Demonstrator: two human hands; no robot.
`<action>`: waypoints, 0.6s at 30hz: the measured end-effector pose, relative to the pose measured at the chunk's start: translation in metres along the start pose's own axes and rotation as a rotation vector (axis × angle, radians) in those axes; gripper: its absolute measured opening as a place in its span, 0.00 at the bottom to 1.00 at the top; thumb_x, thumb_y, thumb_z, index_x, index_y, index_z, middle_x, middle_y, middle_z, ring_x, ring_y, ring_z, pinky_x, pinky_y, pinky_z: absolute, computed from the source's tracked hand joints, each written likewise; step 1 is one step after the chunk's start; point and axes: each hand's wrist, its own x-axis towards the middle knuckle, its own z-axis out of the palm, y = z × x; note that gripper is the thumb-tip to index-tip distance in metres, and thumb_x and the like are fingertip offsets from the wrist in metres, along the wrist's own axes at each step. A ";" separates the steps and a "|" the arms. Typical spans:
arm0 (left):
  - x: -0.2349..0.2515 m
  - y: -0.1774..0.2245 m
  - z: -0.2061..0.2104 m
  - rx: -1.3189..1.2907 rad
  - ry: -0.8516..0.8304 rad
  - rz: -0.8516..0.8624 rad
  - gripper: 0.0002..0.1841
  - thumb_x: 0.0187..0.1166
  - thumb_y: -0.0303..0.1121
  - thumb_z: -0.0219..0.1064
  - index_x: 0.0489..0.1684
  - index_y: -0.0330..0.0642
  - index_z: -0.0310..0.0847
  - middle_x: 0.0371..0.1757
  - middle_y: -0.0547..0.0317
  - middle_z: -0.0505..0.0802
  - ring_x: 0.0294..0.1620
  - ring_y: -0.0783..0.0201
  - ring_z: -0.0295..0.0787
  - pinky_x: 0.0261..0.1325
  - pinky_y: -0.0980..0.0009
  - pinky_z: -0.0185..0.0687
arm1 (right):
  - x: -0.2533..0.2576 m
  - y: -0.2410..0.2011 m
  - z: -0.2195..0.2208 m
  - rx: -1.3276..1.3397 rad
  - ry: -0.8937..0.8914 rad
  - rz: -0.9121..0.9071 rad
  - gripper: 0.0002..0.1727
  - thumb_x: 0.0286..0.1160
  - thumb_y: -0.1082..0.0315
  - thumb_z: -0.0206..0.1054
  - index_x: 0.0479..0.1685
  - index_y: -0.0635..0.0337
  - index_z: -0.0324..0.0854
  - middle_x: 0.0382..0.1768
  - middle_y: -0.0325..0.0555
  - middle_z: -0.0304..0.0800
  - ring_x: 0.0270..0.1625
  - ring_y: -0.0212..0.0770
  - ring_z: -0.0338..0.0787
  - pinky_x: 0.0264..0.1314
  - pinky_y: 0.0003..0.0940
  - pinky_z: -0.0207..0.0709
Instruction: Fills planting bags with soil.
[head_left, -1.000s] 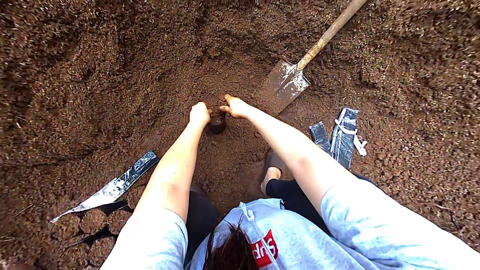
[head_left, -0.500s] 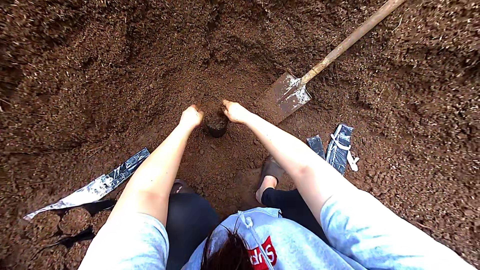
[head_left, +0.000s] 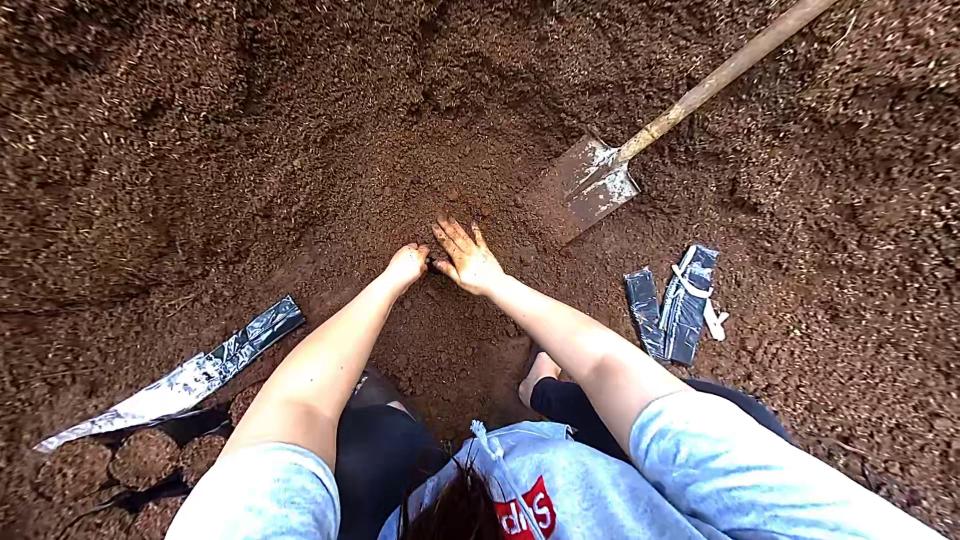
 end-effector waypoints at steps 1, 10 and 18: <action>0.004 -0.002 0.001 0.050 0.021 0.024 0.25 0.98 0.40 0.40 0.67 0.27 0.75 0.59 0.34 0.86 0.60 0.45 0.84 0.66 0.45 0.75 | 0.002 0.001 0.004 -0.009 -0.030 0.003 0.40 0.91 0.42 0.44 0.96 0.55 0.48 0.97 0.45 0.43 0.98 0.47 0.40 0.95 0.67 0.26; 0.006 -0.010 0.000 0.069 0.022 0.026 0.29 0.97 0.48 0.40 0.72 0.30 0.75 0.65 0.30 0.85 0.68 0.38 0.81 0.72 0.37 0.70 | -0.016 -0.004 -0.033 -0.013 -0.180 0.026 0.38 0.91 0.39 0.42 0.95 0.49 0.53 0.95 0.40 0.51 0.80 0.60 0.76 0.68 0.62 0.72; 0.006 -0.006 0.007 0.145 0.156 0.087 0.24 0.96 0.41 0.45 0.46 0.29 0.81 0.46 0.33 0.88 0.54 0.38 0.87 0.58 0.35 0.76 | 0.013 -0.019 -0.038 -0.107 -0.435 0.152 0.37 0.93 0.42 0.45 0.92 0.58 0.59 0.93 0.48 0.56 0.65 0.61 0.90 0.60 0.62 0.81</action>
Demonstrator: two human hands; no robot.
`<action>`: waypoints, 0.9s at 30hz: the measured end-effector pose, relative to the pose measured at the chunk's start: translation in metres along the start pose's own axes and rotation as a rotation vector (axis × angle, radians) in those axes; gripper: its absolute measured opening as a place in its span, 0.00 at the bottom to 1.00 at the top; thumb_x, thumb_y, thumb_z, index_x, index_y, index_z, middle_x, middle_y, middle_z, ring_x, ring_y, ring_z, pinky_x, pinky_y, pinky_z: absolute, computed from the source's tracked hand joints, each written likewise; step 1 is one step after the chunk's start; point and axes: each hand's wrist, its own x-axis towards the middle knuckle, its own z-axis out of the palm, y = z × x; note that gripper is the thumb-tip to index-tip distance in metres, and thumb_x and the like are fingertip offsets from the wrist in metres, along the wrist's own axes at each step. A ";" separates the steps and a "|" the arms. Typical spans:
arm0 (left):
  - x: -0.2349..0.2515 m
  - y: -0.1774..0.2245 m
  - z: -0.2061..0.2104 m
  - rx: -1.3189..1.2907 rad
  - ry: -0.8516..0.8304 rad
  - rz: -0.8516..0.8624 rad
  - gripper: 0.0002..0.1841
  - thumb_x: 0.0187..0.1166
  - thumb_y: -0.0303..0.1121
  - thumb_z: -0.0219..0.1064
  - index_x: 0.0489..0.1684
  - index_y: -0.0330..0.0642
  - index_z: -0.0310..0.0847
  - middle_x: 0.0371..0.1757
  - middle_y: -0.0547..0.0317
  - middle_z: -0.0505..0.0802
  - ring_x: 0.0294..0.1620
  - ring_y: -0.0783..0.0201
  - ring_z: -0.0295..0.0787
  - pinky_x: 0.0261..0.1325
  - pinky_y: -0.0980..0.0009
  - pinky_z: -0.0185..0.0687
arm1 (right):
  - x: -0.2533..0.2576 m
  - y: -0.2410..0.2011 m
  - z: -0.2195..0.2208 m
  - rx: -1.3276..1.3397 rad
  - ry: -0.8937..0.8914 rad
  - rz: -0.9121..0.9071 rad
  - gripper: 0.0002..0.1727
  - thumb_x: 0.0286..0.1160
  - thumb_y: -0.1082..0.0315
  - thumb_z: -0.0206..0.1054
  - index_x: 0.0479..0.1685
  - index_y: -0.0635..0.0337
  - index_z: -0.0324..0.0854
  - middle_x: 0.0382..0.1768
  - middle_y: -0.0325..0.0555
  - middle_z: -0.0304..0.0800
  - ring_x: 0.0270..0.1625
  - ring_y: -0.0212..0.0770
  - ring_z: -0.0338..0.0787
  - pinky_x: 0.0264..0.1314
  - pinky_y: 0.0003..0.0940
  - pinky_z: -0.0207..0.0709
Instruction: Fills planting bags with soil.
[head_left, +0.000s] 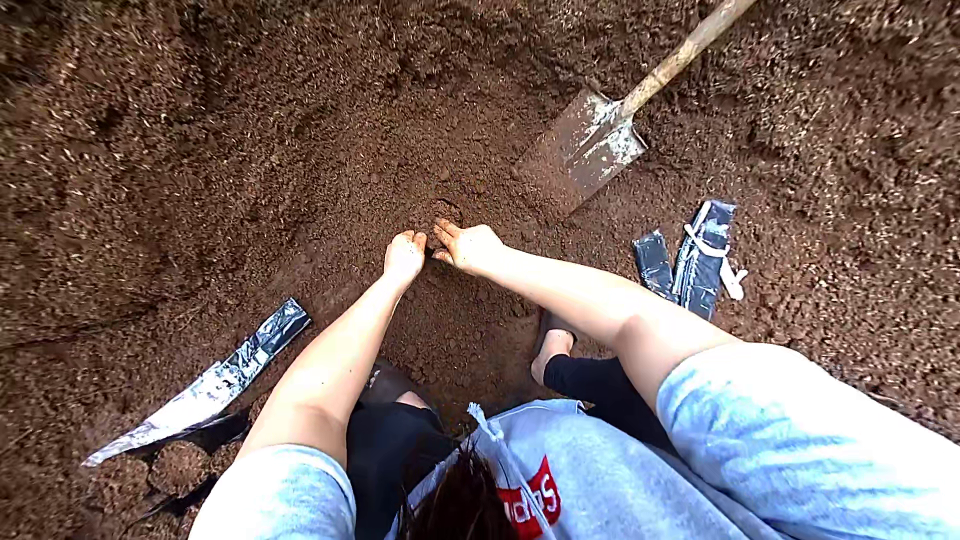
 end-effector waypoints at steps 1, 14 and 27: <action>0.001 -0.001 -0.002 -0.010 -0.006 0.016 0.23 0.96 0.41 0.46 0.45 0.29 0.81 0.44 0.34 0.87 0.50 0.40 0.86 0.56 0.37 0.76 | 0.001 0.002 -0.008 0.013 -0.037 -0.005 0.36 0.93 0.43 0.45 0.91 0.57 0.60 0.93 0.47 0.56 0.71 0.60 0.86 0.65 0.64 0.78; 0.025 0.011 -0.004 -0.291 -0.278 -0.243 0.38 0.93 0.56 0.49 0.94 0.50 0.36 0.38 0.53 0.88 0.17 0.73 0.70 0.21 0.77 0.66 | 0.034 0.055 -0.031 0.790 -0.223 0.317 0.39 0.81 0.44 0.68 0.87 0.52 0.63 0.45 0.54 0.88 0.30 0.41 0.85 0.36 0.36 0.81; 0.016 0.011 -0.018 -0.512 -0.240 -0.271 0.23 0.90 0.46 0.56 0.80 0.51 0.60 0.38 0.61 0.81 0.24 0.71 0.73 0.27 0.75 0.72 | 0.044 0.067 -0.039 0.643 -0.192 0.235 0.43 0.79 0.40 0.69 0.92 0.47 0.60 0.76 0.59 0.79 0.72 0.59 0.82 0.72 0.63 0.74</action>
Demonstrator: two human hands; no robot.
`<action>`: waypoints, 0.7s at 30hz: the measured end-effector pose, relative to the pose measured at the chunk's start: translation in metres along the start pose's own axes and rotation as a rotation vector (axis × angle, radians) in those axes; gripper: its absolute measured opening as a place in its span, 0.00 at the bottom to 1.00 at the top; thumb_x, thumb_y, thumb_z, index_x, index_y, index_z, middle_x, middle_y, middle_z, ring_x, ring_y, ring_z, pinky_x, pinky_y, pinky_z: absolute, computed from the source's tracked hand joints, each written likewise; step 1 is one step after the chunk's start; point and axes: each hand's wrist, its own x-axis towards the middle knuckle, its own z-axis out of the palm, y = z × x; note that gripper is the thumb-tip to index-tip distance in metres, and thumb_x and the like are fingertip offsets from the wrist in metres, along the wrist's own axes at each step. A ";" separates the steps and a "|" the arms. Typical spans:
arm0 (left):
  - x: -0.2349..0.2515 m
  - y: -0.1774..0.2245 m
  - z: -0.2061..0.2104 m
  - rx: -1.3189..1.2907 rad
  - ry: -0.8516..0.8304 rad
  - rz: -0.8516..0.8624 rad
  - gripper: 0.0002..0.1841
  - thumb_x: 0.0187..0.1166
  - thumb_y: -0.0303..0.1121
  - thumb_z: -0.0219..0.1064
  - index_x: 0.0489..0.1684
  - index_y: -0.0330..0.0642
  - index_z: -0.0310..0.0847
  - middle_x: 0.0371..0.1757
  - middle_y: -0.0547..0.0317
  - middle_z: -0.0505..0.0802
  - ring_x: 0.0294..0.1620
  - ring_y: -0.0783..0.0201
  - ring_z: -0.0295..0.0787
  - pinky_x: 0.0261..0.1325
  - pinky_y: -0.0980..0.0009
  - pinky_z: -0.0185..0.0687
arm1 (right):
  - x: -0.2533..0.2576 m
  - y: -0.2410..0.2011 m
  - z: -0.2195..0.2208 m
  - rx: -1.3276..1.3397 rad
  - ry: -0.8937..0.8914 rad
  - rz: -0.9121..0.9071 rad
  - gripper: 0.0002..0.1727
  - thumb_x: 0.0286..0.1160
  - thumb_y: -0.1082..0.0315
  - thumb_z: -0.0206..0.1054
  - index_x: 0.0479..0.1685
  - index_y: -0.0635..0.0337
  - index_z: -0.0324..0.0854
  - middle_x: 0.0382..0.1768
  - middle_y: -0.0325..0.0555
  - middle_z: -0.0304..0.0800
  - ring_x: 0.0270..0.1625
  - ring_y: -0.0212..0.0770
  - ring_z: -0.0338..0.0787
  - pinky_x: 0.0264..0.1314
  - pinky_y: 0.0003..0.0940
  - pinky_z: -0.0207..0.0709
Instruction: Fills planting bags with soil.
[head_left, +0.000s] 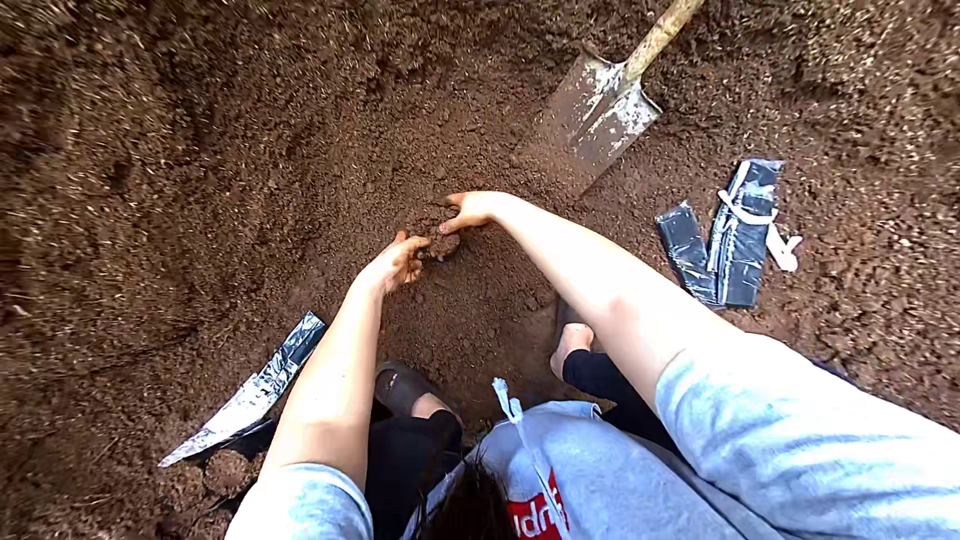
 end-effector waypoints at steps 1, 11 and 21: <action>-0.001 0.000 -0.007 -0.030 -0.009 -0.063 0.24 0.90 0.56 0.52 0.75 0.53 0.67 0.39 0.62 0.82 0.25 0.71 0.73 0.28 0.75 0.71 | 0.000 0.004 -0.002 0.124 -0.038 0.041 0.43 0.78 0.35 0.65 0.92 0.40 0.60 0.69 0.57 0.84 0.61 0.55 0.86 0.62 0.56 0.79; 0.024 0.006 0.002 0.386 0.177 0.318 0.19 0.94 0.36 0.55 0.78 0.37 0.71 0.72 0.37 0.84 0.72 0.48 0.82 0.76 0.46 0.73 | 0.012 -0.017 0.008 0.020 -0.053 0.011 0.34 0.88 0.40 0.56 0.86 0.47 0.68 0.68 0.56 0.84 0.57 0.51 0.88 0.59 0.52 0.80; -0.007 -0.002 0.036 0.052 0.551 0.186 0.38 0.91 0.62 0.47 0.93 0.46 0.49 0.77 0.38 0.80 0.68 0.49 0.85 0.69 0.48 0.81 | 0.009 -0.023 0.011 -0.227 0.082 0.021 0.29 0.90 0.50 0.56 0.90 0.34 0.64 0.83 0.48 0.76 0.85 0.56 0.73 0.80 0.68 0.65</action>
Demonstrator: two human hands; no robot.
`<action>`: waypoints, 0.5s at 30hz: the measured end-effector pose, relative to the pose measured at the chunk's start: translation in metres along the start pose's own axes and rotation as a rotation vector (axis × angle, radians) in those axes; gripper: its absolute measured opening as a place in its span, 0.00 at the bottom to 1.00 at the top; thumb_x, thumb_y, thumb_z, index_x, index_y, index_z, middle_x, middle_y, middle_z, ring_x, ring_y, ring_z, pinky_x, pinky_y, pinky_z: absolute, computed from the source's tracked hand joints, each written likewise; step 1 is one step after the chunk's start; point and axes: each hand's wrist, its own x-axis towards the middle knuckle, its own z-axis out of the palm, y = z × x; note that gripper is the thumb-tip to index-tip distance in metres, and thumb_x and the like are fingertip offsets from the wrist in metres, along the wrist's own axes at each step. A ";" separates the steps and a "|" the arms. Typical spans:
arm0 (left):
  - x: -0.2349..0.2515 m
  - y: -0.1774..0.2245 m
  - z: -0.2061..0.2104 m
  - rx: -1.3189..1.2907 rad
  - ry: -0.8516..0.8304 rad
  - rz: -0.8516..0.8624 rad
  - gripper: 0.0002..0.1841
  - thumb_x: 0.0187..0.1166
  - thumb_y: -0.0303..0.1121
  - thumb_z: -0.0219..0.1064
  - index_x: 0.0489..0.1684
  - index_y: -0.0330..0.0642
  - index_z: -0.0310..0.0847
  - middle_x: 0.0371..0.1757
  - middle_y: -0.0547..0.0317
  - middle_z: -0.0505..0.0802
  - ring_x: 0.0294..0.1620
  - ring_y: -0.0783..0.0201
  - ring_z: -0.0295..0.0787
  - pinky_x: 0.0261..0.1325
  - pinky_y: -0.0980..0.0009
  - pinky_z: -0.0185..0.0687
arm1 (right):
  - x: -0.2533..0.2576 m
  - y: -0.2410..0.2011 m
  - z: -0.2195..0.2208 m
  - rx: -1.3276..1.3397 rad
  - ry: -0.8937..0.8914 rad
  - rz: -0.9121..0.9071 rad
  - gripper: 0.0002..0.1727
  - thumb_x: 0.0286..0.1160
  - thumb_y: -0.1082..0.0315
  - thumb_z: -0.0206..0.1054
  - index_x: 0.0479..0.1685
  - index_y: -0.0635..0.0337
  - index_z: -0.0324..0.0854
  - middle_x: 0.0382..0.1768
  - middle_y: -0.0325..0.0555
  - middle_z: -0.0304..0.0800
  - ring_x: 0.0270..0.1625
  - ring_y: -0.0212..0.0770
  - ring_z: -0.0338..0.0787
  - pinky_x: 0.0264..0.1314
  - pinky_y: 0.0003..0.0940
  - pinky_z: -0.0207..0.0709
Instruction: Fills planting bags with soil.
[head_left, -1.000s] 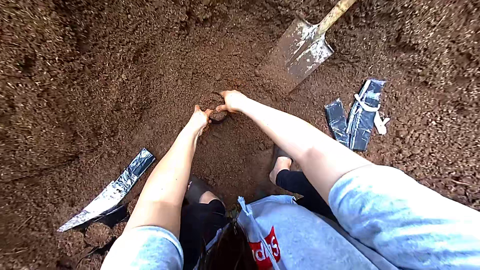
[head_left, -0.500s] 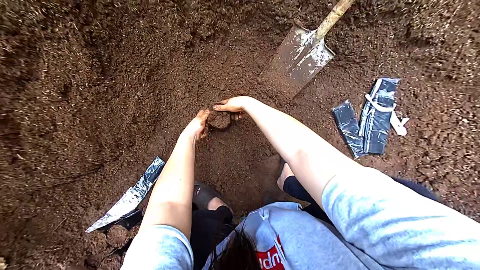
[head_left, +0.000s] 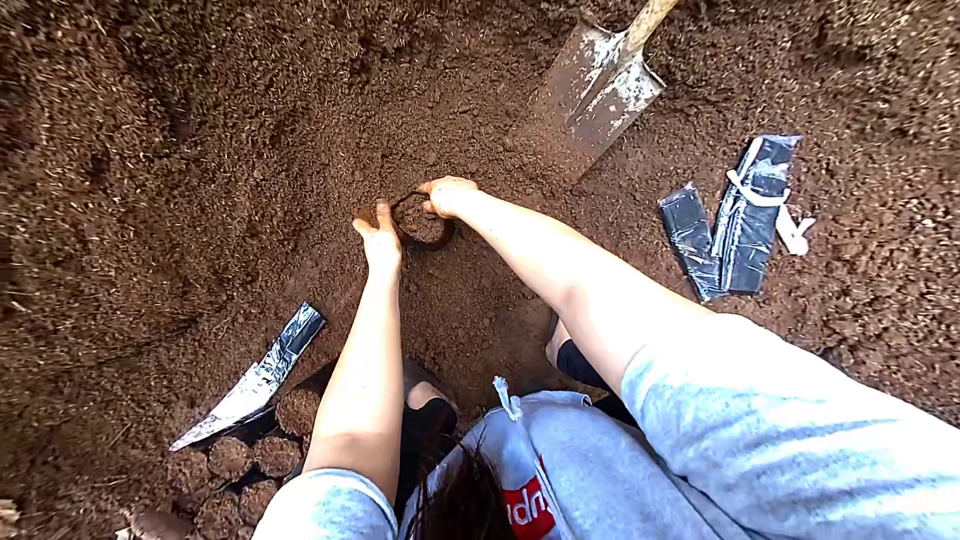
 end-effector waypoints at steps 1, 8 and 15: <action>-0.009 0.002 -0.001 -0.045 -0.084 -0.128 0.45 0.87 0.66 0.52 0.95 0.47 0.41 0.71 0.36 0.82 0.56 0.50 0.87 0.57 0.52 0.86 | 0.000 0.001 -0.001 -0.001 -0.013 -0.007 0.29 0.90 0.50 0.56 0.90 0.35 0.64 0.83 0.49 0.75 0.85 0.57 0.72 0.81 0.68 0.64; -0.014 0.000 0.037 -0.513 -0.221 -0.297 0.42 0.93 0.37 0.59 0.96 0.55 0.25 0.74 0.35 0.78 0.44 0.56 0.93 0.43 0.69 0.92 | 0.001 0.002 -0.011 -0.062 -0.047 -0.044 0.31 0.90 0.50 0.55 0.92 0.40 0.62 0.83 0.53 0.75 0.85 0.59 0.72 0.80 0.69 0.64; -0.009 0.007 0.036 -0.511 -0.096 -0.356 0.07 0.94 0.32 0.50 0.62 0.44 0.64 0.26 0.61 0.82 0.10 0.78 0.66 0.11 0.85 0.60 | -0.007 -0.010 0.001 -0.195 0.096 -0.133 0.23 0.91 0.56 0.53 0.80 0.49 0.76 0.71 0.58 0.85 0.76 0.63 0.81 0.73 0.67 0.71</action>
